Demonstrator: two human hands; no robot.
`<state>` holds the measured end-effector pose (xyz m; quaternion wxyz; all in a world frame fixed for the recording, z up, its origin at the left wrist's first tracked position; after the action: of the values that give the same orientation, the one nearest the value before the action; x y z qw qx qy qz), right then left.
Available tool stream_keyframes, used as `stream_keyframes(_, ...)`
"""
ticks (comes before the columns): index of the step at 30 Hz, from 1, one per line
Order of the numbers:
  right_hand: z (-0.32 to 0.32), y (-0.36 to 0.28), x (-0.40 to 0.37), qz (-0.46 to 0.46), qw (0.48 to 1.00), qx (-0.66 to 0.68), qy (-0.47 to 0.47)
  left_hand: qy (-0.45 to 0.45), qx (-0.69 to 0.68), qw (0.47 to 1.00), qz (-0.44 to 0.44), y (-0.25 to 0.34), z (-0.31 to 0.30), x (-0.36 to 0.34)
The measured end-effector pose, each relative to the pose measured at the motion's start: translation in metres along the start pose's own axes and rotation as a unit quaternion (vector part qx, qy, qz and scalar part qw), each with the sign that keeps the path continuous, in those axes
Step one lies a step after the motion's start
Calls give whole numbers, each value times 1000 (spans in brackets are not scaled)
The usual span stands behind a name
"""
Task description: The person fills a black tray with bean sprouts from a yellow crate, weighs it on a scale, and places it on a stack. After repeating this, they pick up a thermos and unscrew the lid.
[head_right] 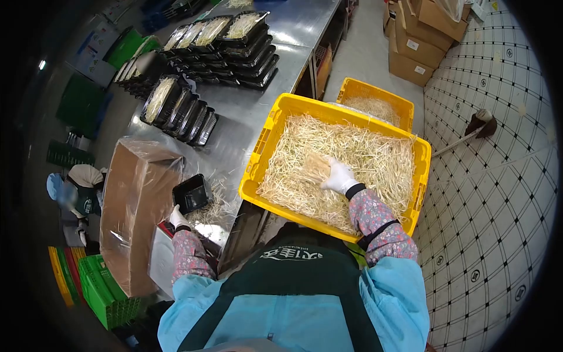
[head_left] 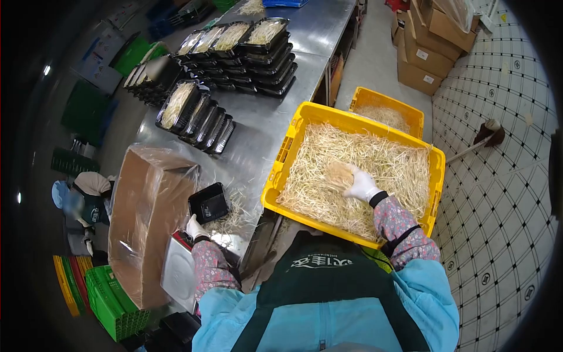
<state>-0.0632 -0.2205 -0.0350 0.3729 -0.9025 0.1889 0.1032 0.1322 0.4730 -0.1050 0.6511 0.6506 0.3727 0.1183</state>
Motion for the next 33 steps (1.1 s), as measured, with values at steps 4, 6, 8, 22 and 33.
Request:
stream_keyframes(4,-14,-8,3,12,998,-46,-31,2,-60,994,89,15,6,-14)
stream_keyframes(6,-32,-21,-2,6,1000,-18,-11,-18,-88,982,167,25,8,-11)
stream_keyframes(8,-22,-18,1,3,996,-76,-37,10,-45,977,208,61,15,-60)
stream_keyframes(22,43,-331,-42,-329,858,-384,91,-134,246,708,649,236,78,-349)
stream_keyframes(33,304,-572,-170,-646,736,-199,-17,-214,-42,916,337,146,-151,-171)
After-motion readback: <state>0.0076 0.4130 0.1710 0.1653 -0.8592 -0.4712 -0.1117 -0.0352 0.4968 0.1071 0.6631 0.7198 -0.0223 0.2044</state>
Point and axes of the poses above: each hand's wrist, its own x-axis towards the middle knuckle, its own z-axis out of the palm, y = z × x, the point moved 10 cm from there along x, towards the middle knuckle, and after that the axes turned 1 degree about -y, right-handed, at the moved point
